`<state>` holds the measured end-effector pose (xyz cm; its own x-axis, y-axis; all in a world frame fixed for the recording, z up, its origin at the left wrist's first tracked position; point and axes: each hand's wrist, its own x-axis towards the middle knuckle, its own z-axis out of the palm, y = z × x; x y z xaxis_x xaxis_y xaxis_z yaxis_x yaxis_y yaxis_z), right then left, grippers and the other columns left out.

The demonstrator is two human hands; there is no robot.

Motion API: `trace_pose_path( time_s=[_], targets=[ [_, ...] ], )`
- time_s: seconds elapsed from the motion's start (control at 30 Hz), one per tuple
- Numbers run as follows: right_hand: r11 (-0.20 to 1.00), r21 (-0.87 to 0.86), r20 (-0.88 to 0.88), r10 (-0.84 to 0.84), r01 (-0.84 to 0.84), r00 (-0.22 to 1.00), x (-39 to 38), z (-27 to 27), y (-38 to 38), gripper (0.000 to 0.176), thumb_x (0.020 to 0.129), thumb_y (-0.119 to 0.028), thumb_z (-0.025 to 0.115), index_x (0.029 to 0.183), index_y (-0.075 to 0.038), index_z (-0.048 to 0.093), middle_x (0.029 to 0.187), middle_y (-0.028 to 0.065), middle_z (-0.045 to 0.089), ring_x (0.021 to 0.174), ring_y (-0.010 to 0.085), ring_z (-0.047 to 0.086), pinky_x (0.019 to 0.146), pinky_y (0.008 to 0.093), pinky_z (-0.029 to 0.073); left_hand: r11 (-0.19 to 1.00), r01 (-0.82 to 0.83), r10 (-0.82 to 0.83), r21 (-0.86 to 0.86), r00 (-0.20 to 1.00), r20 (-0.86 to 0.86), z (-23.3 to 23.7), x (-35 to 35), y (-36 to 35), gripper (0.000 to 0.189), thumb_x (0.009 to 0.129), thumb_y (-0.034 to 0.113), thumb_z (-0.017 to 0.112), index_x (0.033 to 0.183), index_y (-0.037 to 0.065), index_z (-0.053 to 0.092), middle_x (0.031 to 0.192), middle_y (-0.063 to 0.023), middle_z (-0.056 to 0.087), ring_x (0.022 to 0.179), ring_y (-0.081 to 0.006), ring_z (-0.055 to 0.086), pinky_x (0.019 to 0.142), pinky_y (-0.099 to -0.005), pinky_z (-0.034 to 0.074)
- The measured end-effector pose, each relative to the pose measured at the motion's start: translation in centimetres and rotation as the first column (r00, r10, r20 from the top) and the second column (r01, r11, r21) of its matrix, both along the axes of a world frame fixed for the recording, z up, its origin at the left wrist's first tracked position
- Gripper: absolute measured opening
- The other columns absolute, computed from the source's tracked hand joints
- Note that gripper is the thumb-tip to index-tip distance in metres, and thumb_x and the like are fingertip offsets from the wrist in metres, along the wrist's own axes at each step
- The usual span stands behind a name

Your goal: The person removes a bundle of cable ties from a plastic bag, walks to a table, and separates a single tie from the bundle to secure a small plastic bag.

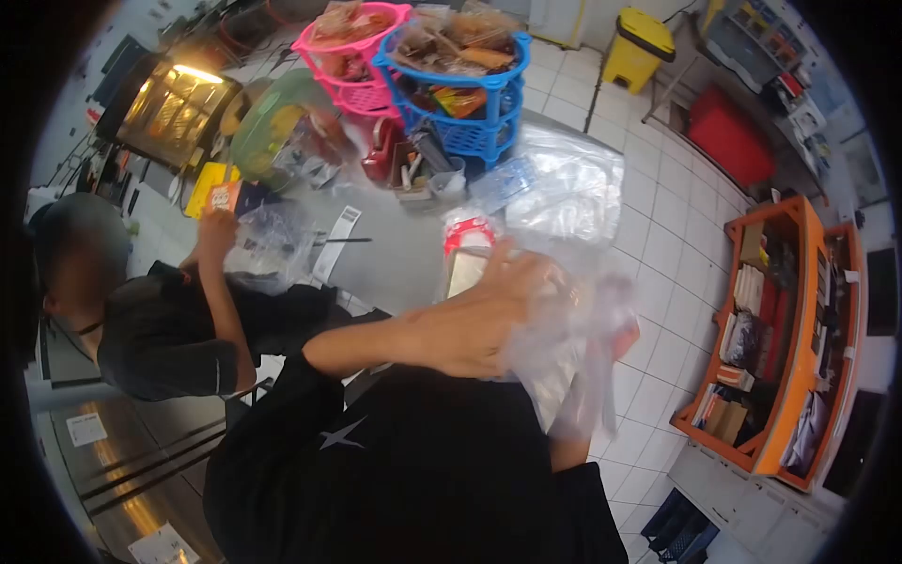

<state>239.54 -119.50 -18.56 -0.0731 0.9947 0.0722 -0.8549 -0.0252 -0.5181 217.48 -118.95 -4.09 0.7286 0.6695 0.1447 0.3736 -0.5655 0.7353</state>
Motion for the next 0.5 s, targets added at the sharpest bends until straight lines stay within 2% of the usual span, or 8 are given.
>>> trace_pose_path(
  time_s=[0.03, 0.07, 0.13, 0.2, 0.23, 0.33, 0.43, 0.5],
  targets=[
    [0.943, -0.234, 0.421, -0.12, 0.235, 0.899, -1.4, 1.6, -0.5, 0.048, 0.105, -0.035, 0.043, 0.14, -0.003, 0.04, 0.101, 0.0096, 0.065, 0.089, 0.0176, 0.066, 0.078, 0.0316, 0.056, 0.995, 0.098, -0.099, -0.018, 0.994, -0.051, -0.5, 0.4, 0.3, 0.057, 0.078, 0.011, 0.06, 0.134, 0.005, 0.053, 0.146, -0.0212, 0.037, 0.142, -0.0391, 0.028, 0.113, -0.0665, 0.018],
    [0.993, -0.114, 0.651, 0.061, 0.019, 0.756, -1.6, 3.9, 0.1, 0.043, 0.104, -0.033, 0.046, 0.134, -0.002, 0.048, 0.112, 0.0136, 0.064, 0.097, 0.0173, 0.066, 0.086, 0.0335, 0.056, 0.978, 0.205, -0.208, -0.037, 0.974, -0.094, -1.2, 0.7, 0.7, 0.057, 0.077, 0.009, 0.059, 0.134, 0.004, 0.053, 0.144, -0.0207, 0.037, 0.141, -0.0384, 0.029, 0.113, -0.0658, 0.019],
    [0.927, -0.281, 0.318, 0.333, -0.247, 0.888, -3.2, 3.2, 2.4, 0.041, 0.101, -0.032, 0.052, 0.13, -0.003, 0.054, 0.112, 0.0115, 0.064, 0.097, 0.017, 0.065, 0.086, 0.0328, 0.056, 0.967, 0.221, -0.22, -0.127, 0.975, 0.019, -3.9, 0.1, 2.3, 0.052, 0.081, 0.009, 0.059, 0.132, 0.003, 0.054, 0.144, -0.0212, 0.038, 0.139, -0.0381, 0.032, 0.113, -0.0621, 0.021],
    [0.919, -0.241, 0.291, 0.375, -0.312, 0.88, -1.9, -9.5, 6.0, 0.039, 0.101, -0.028, 0.054, 0.131, -0.004, 0.054, 0.108, 0.0095, 0.066, 0.094, 0.0151, 0.065, 0.079, 0.0292, 0.055, 0.934, 0.205, -0.148, -0.293, 0.967, 0.206, -5.5, -1.2, 3.5, 0.042, 0.088, 0.01, 0.057, 0.129, 0.0, 0.056, 0.144, -0.0217, 0.039, 0.137, -0.0377, 0.036, 0.115, -0.0537, 0.024],
    [0.927, -0.247, 0.293, 0.348, -0.281, 0.89, -2.1, -9.0, 6.4, 0.039, 0.101, -0.028, 0.054, 0.131, -0.004, 0.054, 0.108, 0.0095, 0.066, 0.094, 0.0151, 0.065, 0.079, 0.0292, 0.055, 0.91, 0.186, -0.083, -0.371, 0.958, 0.275, -5.7, -2.2, 3.7, 0.038, 0.092, 0.011, 0.056, 0.128, -0.001, 0.056, 0.144, -0.0218, 0.041, 0.136, -0.0377, 0.037, 0.116, -0.0491, 0.026],
    [0.952, -0.279, 0.625, 0.279, -0.125, 0.729, -4.3, -4.5, 5.6, 0.027, 0.103, -0.027, 0.051, 0.118, -0.007, 0.058, 0.1, 0.0087, 0.069, 0.086, 0.0131, 0.063, 0.073, 0.0302, 0.053, 0.836, -0.018, 0.048, -0.549, 0.998, 0.041, -5.7, -4.1, 3.6, 0.042, 0.096, 0.02, 0.055, 0.133, 0.002, 0.058, 0.148, -0.0206, 0.043, 0.141, -0.0325, 0.034, 0.117, -0.0452, 0.025],
    [0.987, -0.153, 0.588, 0.132, -0.05, 0.798, -3.8, -2.5, 3.3, 0.022, 0.104, -0.028, 0.05, 0.101, -0.007, 0.054, 0.086, 0.009, 0.066, 0.076, 0.0126, 0.06, 0.067, 0.0304, 0.05, 0.903, -0.296, 0.327, -0.31, 0.944, 0.05, -8.4, -5.0, 2.5, 0.042, 0.093, 0.016, 0.055, 0.133, 0.004, 0.058, 0.144, -0.023, 0.045, 0.139, -0.035, 0.035, 0.117, -0.0483, 0.023],
    [0.954, -0.135, 0.454, 0.299, -0.267, 0.839, -2.1, -3.1, 1.0, 0.024, 0.104, -0.03, 0.049, 0.092, -0.009, 0.048, 0.076, 0.007, 0.06, 0.069, 0.0128, 0.056, 0.064, 0.0303, 0.049, 0.87, -0.489, 0.474, -0.061, 0.864, -0.167, -8.5, -5.5, 1.9, 0.051, 0.086, 0.01, 0.054, 0.137, 0.004, 0.054, 0.145, -0.0254, 0.043, 0.14, -0.0377, 0.033, 0.119, -0.0502, 0.018]
  ],
)
